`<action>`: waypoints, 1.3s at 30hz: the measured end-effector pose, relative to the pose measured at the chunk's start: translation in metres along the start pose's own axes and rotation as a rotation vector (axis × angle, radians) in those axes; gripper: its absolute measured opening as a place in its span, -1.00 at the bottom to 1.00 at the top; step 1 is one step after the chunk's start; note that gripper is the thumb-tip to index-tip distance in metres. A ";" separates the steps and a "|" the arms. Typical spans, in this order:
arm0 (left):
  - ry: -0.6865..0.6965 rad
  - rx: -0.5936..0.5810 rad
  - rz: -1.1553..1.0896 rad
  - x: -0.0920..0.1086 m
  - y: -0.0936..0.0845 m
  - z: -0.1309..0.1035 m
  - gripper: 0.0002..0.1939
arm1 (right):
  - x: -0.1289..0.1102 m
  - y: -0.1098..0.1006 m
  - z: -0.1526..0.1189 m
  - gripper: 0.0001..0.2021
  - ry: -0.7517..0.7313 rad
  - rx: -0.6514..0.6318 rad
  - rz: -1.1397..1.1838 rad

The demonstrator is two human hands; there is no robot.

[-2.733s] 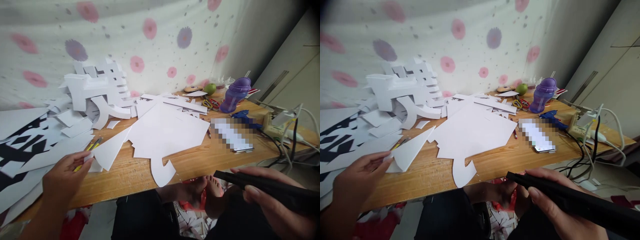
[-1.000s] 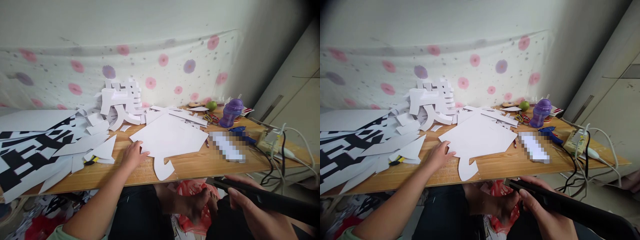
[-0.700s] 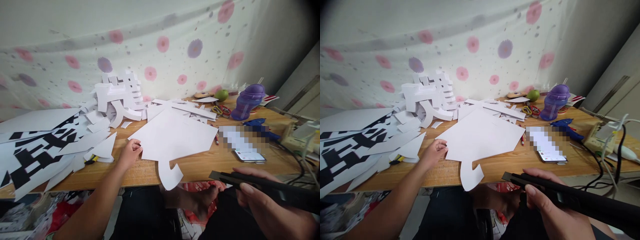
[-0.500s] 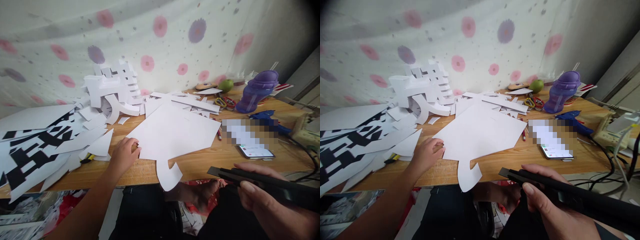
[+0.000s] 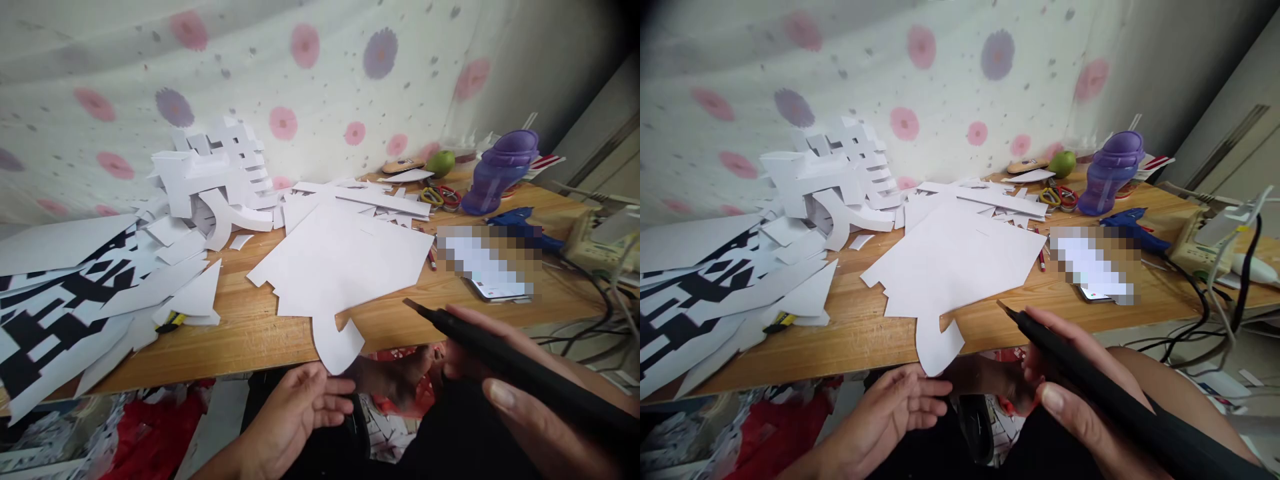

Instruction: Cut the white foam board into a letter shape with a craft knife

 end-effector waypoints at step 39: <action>0.364 -0.247 -0.283 0.186 0.044 0.077 -0.80 | -0.076 0.090 0.110 -0.70 -0.122 -0.781 0.117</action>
Point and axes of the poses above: each hand's wrist, its own z-axis towards the middle knuckle, its own y-axis out of the palm, x = y × z, the point moved 9 cm from there along z, towards the middle knuckle, and after that the axes turned 8 degrees about -z, right-handed, at the moved point
